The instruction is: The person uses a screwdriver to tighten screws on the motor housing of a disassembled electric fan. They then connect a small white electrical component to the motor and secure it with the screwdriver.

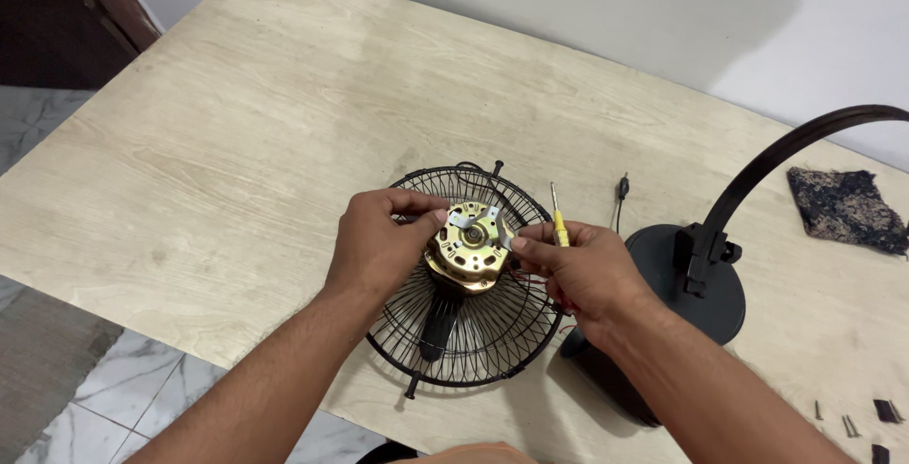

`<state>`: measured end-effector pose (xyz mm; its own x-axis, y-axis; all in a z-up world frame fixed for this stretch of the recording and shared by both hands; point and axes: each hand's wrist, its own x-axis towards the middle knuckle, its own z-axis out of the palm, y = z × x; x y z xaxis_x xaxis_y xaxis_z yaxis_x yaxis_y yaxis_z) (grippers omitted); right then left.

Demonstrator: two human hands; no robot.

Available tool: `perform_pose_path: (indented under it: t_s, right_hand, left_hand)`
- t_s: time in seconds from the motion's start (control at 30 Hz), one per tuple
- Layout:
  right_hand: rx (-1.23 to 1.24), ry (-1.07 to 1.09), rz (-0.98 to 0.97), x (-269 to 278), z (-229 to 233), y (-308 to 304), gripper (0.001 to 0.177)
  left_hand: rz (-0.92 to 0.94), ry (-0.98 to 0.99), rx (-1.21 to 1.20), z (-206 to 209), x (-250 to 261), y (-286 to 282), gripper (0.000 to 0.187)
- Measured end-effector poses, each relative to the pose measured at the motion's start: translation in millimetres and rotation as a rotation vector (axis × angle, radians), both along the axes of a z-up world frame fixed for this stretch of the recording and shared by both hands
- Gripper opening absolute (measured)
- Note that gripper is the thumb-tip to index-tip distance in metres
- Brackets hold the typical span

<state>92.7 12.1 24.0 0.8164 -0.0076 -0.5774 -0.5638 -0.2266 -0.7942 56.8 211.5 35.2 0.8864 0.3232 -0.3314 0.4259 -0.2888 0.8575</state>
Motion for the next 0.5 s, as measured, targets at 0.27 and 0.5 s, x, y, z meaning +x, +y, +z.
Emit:
perform_pose_path:
  t_s: [0.27, 0.5]
  right_hand:
    - [0.008, -0.023, -0.011, -5.8, 0.6, 2.0, 0.018]
    - [0.014, -0.066, -0.014, -8.9, -1.3, 5.0, 0.02]
  left_hand:
    - [0.025, -0.014, 0.0, -0.6, -0.1, 0.2, 0.017]
    - [0.035, 0.032, 0.009, 1.7, -0.3, -0.8, 0.018]
